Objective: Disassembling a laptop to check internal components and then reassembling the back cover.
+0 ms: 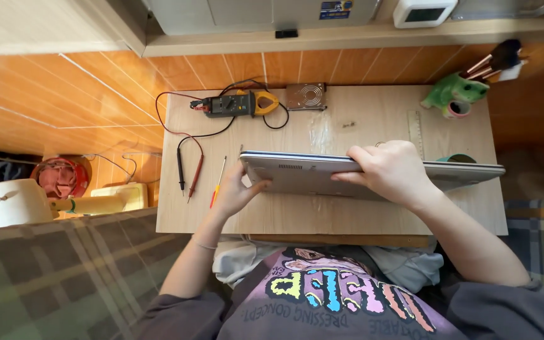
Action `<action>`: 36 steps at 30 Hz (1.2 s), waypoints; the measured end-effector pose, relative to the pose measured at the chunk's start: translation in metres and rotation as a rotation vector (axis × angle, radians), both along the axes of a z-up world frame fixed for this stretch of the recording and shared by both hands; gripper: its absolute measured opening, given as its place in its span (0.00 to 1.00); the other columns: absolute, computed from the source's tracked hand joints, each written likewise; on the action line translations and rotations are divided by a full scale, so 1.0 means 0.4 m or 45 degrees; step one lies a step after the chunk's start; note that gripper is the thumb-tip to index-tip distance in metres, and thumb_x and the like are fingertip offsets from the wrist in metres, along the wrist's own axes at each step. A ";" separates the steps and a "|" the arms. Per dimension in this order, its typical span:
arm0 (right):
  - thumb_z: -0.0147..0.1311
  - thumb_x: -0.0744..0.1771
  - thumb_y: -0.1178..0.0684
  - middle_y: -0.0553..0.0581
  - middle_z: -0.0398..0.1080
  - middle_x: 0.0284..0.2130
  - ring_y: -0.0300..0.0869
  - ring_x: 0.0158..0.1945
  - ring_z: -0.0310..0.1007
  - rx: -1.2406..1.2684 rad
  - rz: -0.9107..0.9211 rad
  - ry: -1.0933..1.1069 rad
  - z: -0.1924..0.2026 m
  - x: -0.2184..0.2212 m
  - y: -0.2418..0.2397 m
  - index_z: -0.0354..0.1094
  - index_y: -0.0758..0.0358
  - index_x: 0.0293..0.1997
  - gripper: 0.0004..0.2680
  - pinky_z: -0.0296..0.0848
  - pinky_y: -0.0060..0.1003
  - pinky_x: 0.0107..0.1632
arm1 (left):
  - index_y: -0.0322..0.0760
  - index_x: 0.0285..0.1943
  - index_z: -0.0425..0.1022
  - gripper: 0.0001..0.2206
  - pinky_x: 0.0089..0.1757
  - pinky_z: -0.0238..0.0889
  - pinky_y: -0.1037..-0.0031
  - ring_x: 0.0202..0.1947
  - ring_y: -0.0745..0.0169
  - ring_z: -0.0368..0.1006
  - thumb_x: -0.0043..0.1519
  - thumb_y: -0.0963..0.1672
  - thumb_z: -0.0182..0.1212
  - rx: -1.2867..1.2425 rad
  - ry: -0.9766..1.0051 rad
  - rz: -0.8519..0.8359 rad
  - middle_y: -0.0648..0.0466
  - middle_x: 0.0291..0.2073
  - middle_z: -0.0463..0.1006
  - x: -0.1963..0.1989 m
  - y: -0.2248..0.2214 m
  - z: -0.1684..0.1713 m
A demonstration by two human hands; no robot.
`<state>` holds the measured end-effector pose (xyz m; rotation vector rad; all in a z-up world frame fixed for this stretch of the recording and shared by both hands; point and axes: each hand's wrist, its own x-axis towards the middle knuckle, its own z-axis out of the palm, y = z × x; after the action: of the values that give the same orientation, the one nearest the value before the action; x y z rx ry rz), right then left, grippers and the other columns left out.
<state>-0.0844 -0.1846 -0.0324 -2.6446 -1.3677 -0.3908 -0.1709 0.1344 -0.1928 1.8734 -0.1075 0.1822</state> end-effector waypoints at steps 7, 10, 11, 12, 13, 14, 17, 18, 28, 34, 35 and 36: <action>0.64 0.62 0.41 0.56 0.73 0.25 0.49 0.27 0.75 0.037 0.010 0.079 0.015 -0.031 0.013 0.72 0.60 0.39 0.14 0.71 0.42 0.31 | 0.36 0.60 0.74 0.21 0.40 0.68 0.63 0.37 0.49 0.74 0.59 0.45 0.72 0.807 -0.278 -0.204 0.47 0.38 0.78 0.030 -0.020 0.378; 0.64 0.62 0.43 0.57 0.74 0.26 0.50 0.27 0.75 0.045 -0.029 0.104 0.021 -0.050 0.026 0.72 0.61 0.42 0.14 0.71 0.42 0.33 | 0.36 0.53 0.72 0.19 0.42 0.69 0.60 0.40 0.49 0.75 0.55 0.46 0.69 0.983 -0.627 -0.315 0.50 0.38 0.76 0.052 -0.055 0.401; 0.64 0.62 0.43 0.57 0.74 0.26 0.50 0.27 0.75 0.046 -0.032 0.112 0.020 -0.049 0.025 0.72 0.61 0.42 0.14 0.71 0.42 0.33 | 0.36 0.53 0.72 0.19 0.42 0.69 0.60 0.40 0.49 0.75 0.55 0.46 0.69 0.982 -0.621 -0.320 0.50 0.38 0.76 0.058 -0.065 0.406; 0.64 0.62 0.44 0.57 0.74 0.27 0.50 0.28 0.75 0.055 -0.035 0.112 0.017 -0.051 0.024 0.72 0.61 0.42 0.13 0.71 0.42 0.33 | 0.35 0.51 0.73 0.18 0.37 0.68 0.60 0.37 0.49 0.76 0.55 0.46 0.69 1.036 -0.510 -0.391 0.49 0.35 0.77 0.061 -0.076 0.408; 0.64 0.62 0.45 0.57 0.74 0.27 0.50 0.28 0.75 0.064 -0.039 0.112 0.013 -0.053 0.023 0.72 0.61 0.42 0.13 0.71 0.43 0.34 | 0.34 0.49 0.74 0.16 0.31 0.67 0.60 0.34 0.49 0.76 0.55 0.46 0.69 1.088 -0.398 -0.461 0.49 0.32 0.77 0.064 -0.087 0.411; 0.64 0.62 0.45 0.57 0.74 0.27 0.50 0.28 0.75 0.063 -0.041 0.118 0.012 -0.053 0.022 0.72 0.61 0.42 0.13 0.71 0.43 0.34 | 0.34 0.49 0.74 0.16 0.31 0.67 0.60 0.34 0.49 0.76 0.55 0.46 0.69 1.085 -0.394 -0.465 0.49 0.32 0.77 0.065 -0.090 0.407; 0.65 0.62 0.45 0.56 0.75 0.27 0.50 0.28 0.75 0.090 -0.050 0.122 0.011 -0.051 0.024 0.72 0.60 0.42 0.12 0.70 0.43 0.33 | 0.36 0.45 0.74 0.14 0.30 0.67 0.59 0.32 0.49 0.77 0.55 0.46 0.69 1.111 -0.409 -0.434 0.50 0.30 0.77 0.069 -0.095 0.399; 0.65 0.61 0.45 0.56 0.74 0.26 0.50 0.27 0.75 0.100 -0.058 0.121 0.009 -0.051 0.026 0.73 0.59 0.42 0.12 0.70 0.43 0.33 | 0.36 0.44 0.74 0.14 0.31 0.67 0.59 0.31 0.49 0.77 0.55 0.45 0.69 1.096 -0.436 -0.397 0.51 0.29 0.77 0.068 -0.094 0.397; 0.66 0.61 0.45 0.55 0.75 0.27 0.50 0.27 0.75 0.159 -0.063 0.153 0.012 -0.056 0.024 0.74 0.58 0.41 0.12 0.70 0.44 0.32 | 0.36 0.45 0.73 0.12 0.35 0.70 0.57 0.35 0.45 0.79 0.59 0.47 0.65 1.268 -0.161 -0.576 0.48 0.32 0.80 0.111 -0.098 0.419; 0.66 0.61 0.45 0.55 0.76 0.28 0.51 0.27 0.75 0.184 -0.089 0.161 0.013 -0.068 0.023 0.74 0.57 0.41 0.11 0.70 0.44 0.32 | 0.42 0.58 0.73 0.14 0.37 0.69 0.52 0.37 0.41 0.78 0.66 0.47 0.55 1.199 0.089 -0.812 0.45 0.35 0.82 0.131 -0.119 0.458; 0.66 0.61 0.45 0.55 0.76 0.28 0.51 0.27 0.75 0.185 -0.090 0.157 0.012 -0.066 0.021 0.74 0.57 0.41 0.11 0.70 0.44 0.32 | 0.42 0.58 0.73 0.14 0.37 0.69 0.52 0.37 0.41 0.78 0.66 0.47 0.55 1.201 0.085 -0.812 0.45 0.35 0.82 0.127 -0.121 0.449; 0.66 0.61 0.45 0.55 0.75 0.27 0.51 0.27 0.75 0.186 -0.099 0.155 0.009 -0.067 0.022 0.74 0.57 0.40 0.11 0.70 0.44 0.32 | 0.42 0.57 0.73 0.14 0.36 0.70 0.53 0.37 0.42 0.79 0.65 0.47 0.56 1.194 0.044 -0.755 0.46 0.36 0.82 0.118 -0.120 0.440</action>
<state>-0.1113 -0.1756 -0.0289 -2.5617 -1.1582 -0.3193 -0.1237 0.0865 -0.0170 2.6597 -0.8284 -0.3784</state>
